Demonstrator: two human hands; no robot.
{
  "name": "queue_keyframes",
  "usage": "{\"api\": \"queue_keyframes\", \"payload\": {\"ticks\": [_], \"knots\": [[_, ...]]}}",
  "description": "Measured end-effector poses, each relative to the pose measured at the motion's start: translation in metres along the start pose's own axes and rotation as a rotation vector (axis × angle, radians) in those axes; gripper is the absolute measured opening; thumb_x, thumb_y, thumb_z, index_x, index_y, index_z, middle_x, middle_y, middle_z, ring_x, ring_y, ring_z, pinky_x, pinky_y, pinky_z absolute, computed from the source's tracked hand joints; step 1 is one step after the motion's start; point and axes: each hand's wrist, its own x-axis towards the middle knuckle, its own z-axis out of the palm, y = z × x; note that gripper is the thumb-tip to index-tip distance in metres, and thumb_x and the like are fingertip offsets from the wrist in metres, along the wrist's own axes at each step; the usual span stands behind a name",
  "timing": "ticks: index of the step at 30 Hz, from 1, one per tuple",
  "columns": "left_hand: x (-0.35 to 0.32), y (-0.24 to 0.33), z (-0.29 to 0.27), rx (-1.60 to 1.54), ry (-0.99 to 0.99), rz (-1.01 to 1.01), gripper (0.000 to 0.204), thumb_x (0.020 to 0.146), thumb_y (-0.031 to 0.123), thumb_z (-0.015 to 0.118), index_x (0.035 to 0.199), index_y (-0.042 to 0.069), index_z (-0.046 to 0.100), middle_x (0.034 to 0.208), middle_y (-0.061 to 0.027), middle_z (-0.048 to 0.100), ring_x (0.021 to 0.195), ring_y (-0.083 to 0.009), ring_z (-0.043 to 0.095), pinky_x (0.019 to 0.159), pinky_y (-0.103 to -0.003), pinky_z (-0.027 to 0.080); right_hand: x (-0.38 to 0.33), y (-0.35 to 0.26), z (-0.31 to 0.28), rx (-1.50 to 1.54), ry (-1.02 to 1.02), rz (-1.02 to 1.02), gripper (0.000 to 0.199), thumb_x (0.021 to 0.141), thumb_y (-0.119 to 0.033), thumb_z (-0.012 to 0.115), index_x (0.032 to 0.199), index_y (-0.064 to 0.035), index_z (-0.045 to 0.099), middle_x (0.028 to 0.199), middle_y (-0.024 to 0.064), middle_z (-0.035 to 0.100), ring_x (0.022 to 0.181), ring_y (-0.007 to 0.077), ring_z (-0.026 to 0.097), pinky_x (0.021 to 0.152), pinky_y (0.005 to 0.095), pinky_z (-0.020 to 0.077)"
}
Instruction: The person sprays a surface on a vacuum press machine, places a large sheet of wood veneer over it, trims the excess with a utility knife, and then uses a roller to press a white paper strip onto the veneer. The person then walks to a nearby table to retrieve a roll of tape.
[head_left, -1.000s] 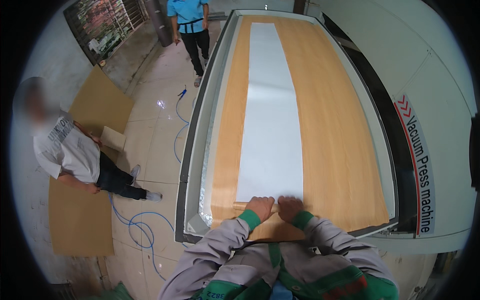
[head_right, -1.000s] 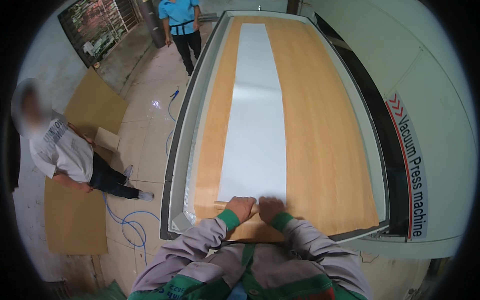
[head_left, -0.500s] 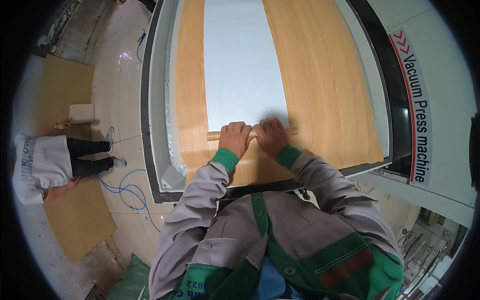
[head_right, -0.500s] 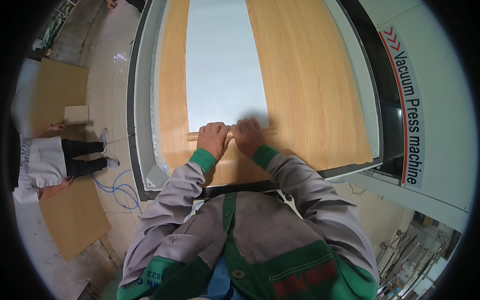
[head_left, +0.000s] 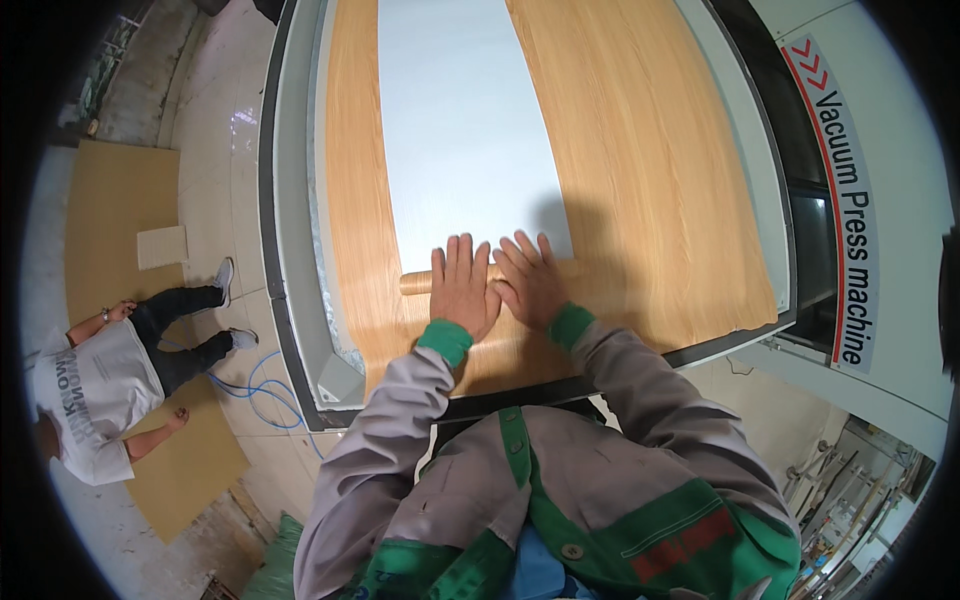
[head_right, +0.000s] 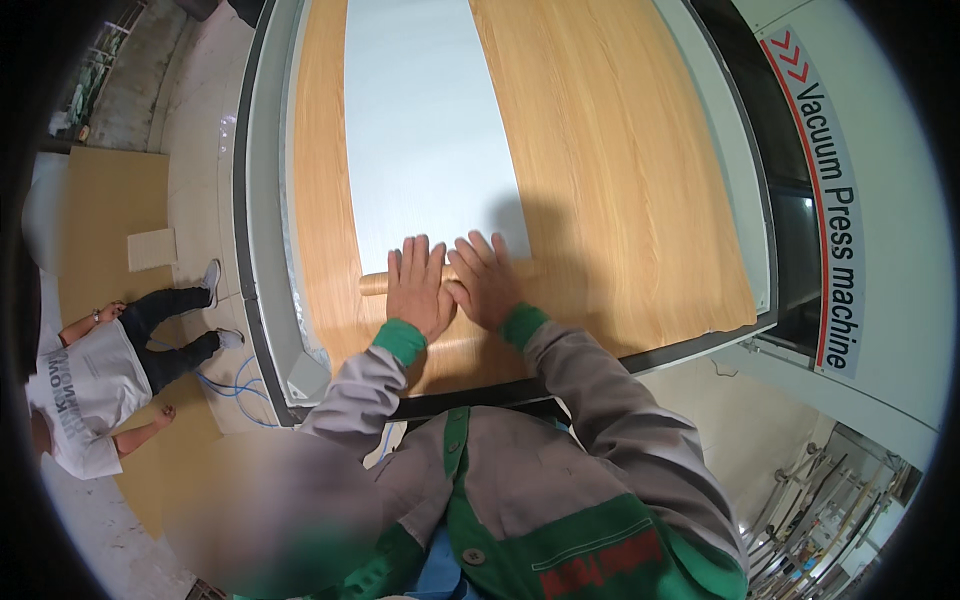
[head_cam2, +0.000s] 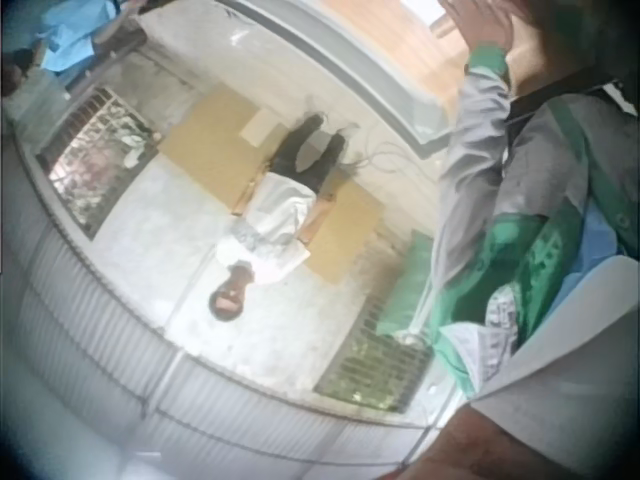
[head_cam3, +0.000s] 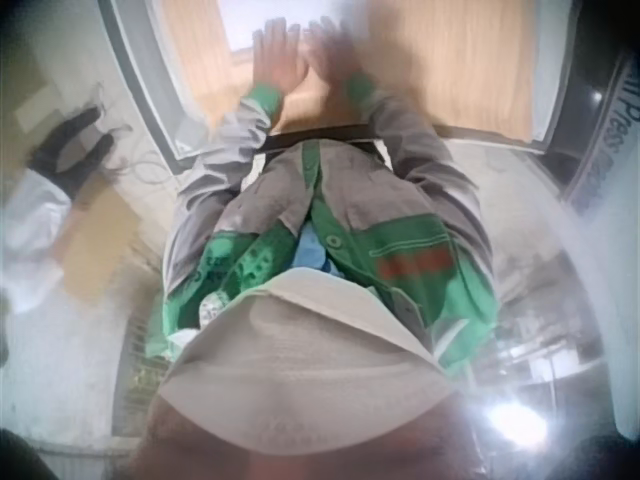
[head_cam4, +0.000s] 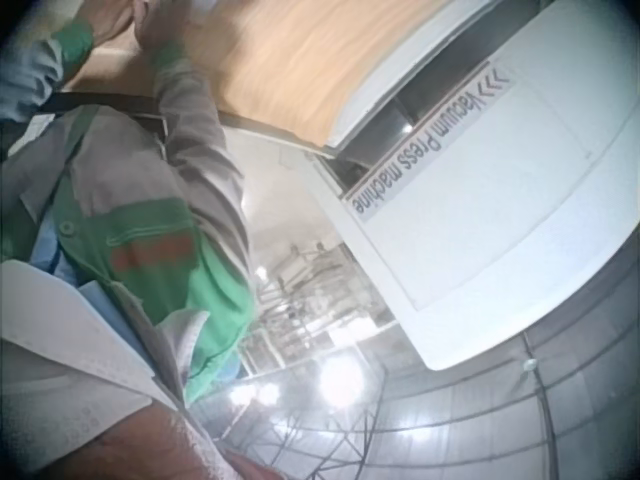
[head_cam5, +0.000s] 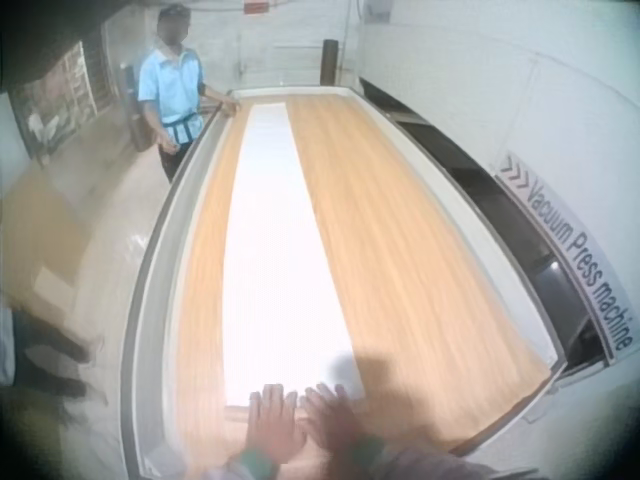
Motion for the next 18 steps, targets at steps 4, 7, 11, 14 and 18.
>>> {"api": "queue_keyframes", "payload": {"ticks": [4, 7, 11, 14, 18], "knots": [[0.055, -0.016, 0.009, 0.105, 0.005, -0.07, 0.065, 0.101, 0.036, 0.043, 0.156, 0.001, 0.037, 0.161, -0.0295, 0.032, 0.154, -0.0447, 0.021, 0.125, -0.061, 0.007, 0.016, 0.008, -0.007, 0.035, 0.048, 0.08, 0.065, 0.091, -0.04, 0.068, 0.141, -0.0008, 0.054, 0.15, 0.0191, 0.048, 0.147, 0.0422, 0.033, 0.119, 0.0655, 0.0224], [0.107, -0.028, 0.003, 0.093, 0.057, -0.146, 0.062, 0.104, 0.035, 0.04, 0.156, 0.001, 0.036, 0.161, -0.0286, 0.032, 0.155, -0.0432, 0.021, 0.125, -0.061, 0.005, 0.021, 0.008, -0.009, 0.098, -0.142, 0.115, 0.068, 0.092, -0.038, 0.068, 0.145, 0.0011, 0.05, 0.155, 0.021, 0.043, 0.15, 0.0416, 0.029, 0.123, 0.0619, 0.0171], [0.125, -0.037, -0.01, 0.001, 0.345, -0.157, 0.061, 0.105, 0.035, 0.038, 0.156, 0.001, 0.036, 0.162, -0.0267, 0.033, 0.155, -0.0411, 0.02, 0.125, -0.061, 0.005, 0.081, 0.044, -0.004, -0.029, -0.1, 0.091, 0.06, 0.098, -0.033, 0.058, 0.146, 0.0013, 0.049, 0.158, 0.0194, 0.041, 0.15, 0.0398, 0.03, 0.123, 0.0604, 0.0171], [0.112, -0.037, -0.012, 0.04, 0.07, -0.101, 0.06, 0.105, 0.036, 0.038, 0.155, 0.003, 0.038, 0.162, -0.0263, 0.033, 0.155, -0.0407, 0.021, 0.126, -0.061, 0.005, 0.132, 0.073, -0.004, -0.114, -0.036, 0.056, 0.052, 0.103, -0.028, 0.045, 0.146, 0.0014, 0.05, 0.158, 0.0191, 0.043, 0.15, 0.038, 0.032, 0.124, 0.0579, 0.0167], [0.144, -0.051, -0.007, 0.098, 0.03, -0.056, 0.059, 0.106, 0.037, 0.036, 0.155, 0.004, 0.039, 0.163, -0.0262, 0.032, 0.154, -0.0417, 0.022, 0.125, -0.061, 0.007, 0.129, 0.072, -0.007, -0.113, 0.091, 0.076, 0.052, 0.093, -0.022, 0.059, 0.139, 0.0025, 0.055, 0.147, 0.0206, 0.053, 0.144, 0.0394, 0.04, 0.121, 0.0576, 0.0243]]}}
